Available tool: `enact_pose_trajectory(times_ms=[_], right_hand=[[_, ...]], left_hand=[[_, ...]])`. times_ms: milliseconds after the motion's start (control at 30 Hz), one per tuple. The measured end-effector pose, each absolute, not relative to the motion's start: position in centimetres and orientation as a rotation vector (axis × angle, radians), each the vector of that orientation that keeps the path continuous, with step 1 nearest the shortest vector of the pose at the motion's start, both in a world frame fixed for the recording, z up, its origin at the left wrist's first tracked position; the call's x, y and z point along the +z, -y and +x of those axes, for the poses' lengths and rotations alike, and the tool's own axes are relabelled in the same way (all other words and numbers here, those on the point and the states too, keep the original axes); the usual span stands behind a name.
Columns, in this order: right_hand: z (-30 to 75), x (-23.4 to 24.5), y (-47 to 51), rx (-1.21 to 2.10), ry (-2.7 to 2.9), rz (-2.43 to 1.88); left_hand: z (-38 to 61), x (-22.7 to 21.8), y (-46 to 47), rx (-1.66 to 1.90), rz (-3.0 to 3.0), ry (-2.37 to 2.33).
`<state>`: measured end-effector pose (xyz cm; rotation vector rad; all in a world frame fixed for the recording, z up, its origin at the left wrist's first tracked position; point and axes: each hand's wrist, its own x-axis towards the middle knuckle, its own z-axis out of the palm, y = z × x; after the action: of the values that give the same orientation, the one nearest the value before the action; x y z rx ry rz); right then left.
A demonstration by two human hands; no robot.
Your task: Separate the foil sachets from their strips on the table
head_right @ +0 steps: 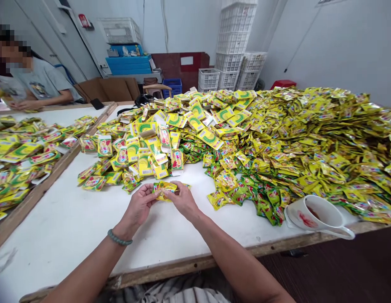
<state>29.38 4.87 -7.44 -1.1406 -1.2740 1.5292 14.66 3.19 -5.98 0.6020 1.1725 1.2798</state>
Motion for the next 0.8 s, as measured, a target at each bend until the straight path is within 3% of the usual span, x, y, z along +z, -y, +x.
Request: enact_pose_trajectory(times_ms=[167, 333, 467, 600, 800], right_hand=[[30.8, -6.2, -5.5, 1.515, 1.064, -1.086], [33.3, -5.5, -7.1, 1.17, 0.862, -1.172], [34.6, -5.6, -7.8, 1.047, 0.81, -1.215], [35.1, -6.4, -8.1, 1.012, 0.831, -1.188], [35.3, -6.3, -8.3, 0.982, 0.813, -1.165]], left_hand=[[15.3, -4.1, -5.6, 1.162, 0.894, -1.218], [15.9, -1.0, -11.6, 0.93, 2.047, -1.363], [17.6, 0.1, -16.5, 0.265, 2.951, -1.258], [19.3, -0.5, -18.5, -0.184, 3.163, -1.178], [19.1, -0.9, -18.2, -0.207, 3.163, -1.255]])
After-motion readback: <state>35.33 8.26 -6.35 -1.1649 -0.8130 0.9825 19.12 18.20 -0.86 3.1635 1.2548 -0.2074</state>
